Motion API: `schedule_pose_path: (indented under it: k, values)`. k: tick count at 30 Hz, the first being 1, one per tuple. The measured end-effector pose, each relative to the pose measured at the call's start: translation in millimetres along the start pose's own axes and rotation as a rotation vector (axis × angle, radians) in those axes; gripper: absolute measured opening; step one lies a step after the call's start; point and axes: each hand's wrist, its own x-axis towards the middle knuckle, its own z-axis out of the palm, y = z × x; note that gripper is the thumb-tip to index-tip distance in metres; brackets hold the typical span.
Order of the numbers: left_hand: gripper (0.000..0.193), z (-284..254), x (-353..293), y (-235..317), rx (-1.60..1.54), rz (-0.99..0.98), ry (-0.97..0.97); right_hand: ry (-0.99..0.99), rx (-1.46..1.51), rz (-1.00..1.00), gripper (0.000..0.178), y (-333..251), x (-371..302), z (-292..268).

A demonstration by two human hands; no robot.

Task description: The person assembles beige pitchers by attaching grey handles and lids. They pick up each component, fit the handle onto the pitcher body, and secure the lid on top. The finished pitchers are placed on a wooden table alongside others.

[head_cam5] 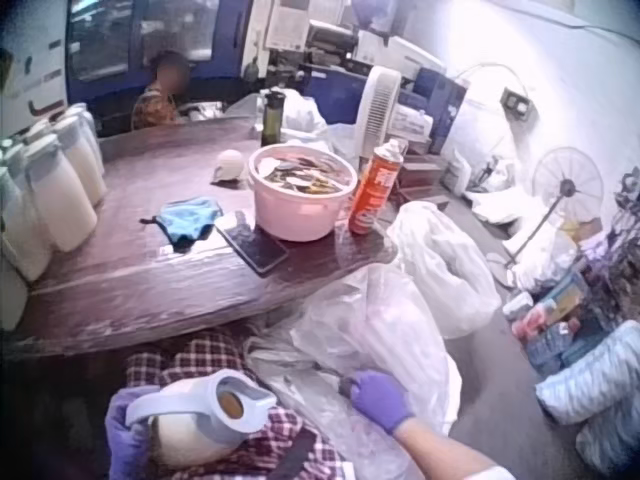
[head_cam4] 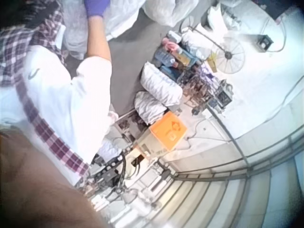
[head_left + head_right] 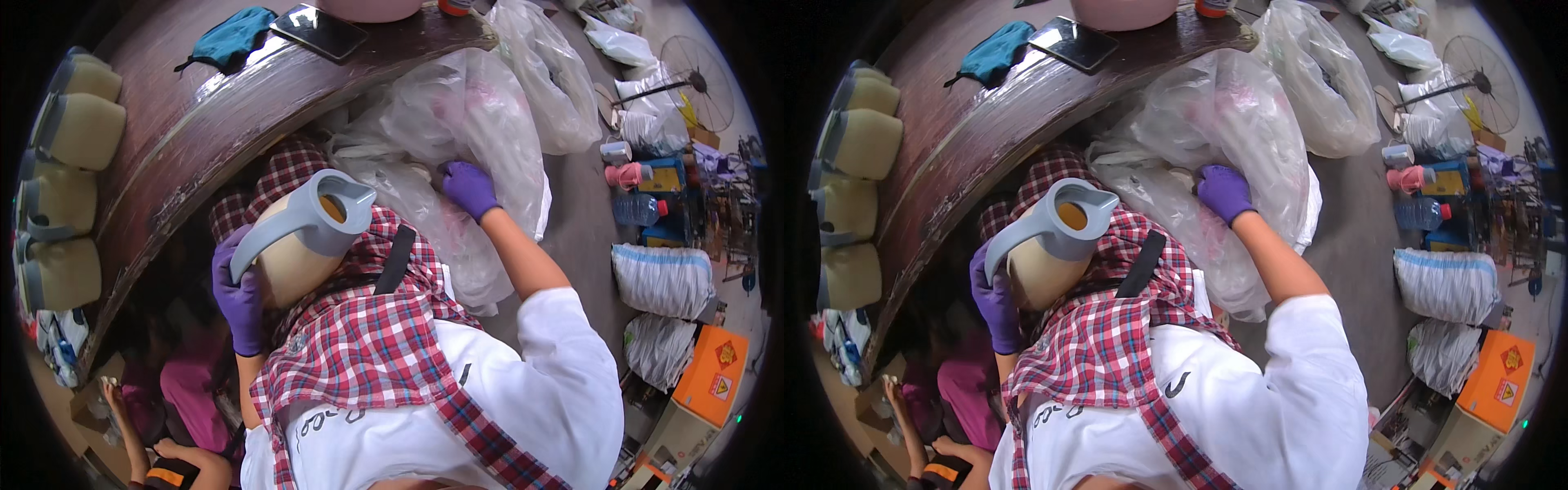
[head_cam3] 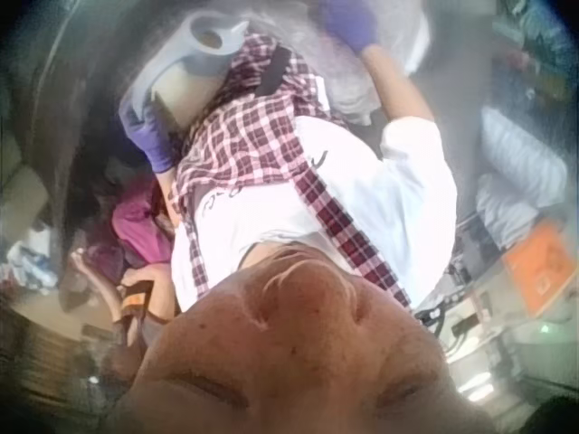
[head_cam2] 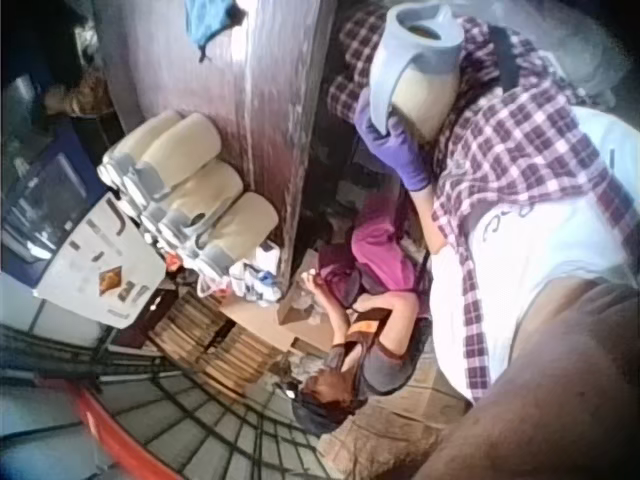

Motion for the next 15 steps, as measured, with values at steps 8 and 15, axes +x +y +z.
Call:
schedule_pose_path:
  k: [8, 15]
  values:
    - [0.045, -0.7, -12.7, -7.4, 0.011, -0.068, 0.186, -0.141, 0.22, 0.176, 0.057, 92.5, 11.4, 121.0]
    - [0.039, -14.9, 19.7, 14.4, -0.251, -0.203, 0.065, 0.174, 0.7, -0.299, 0.043, -42.3, -72.3, -75.0]
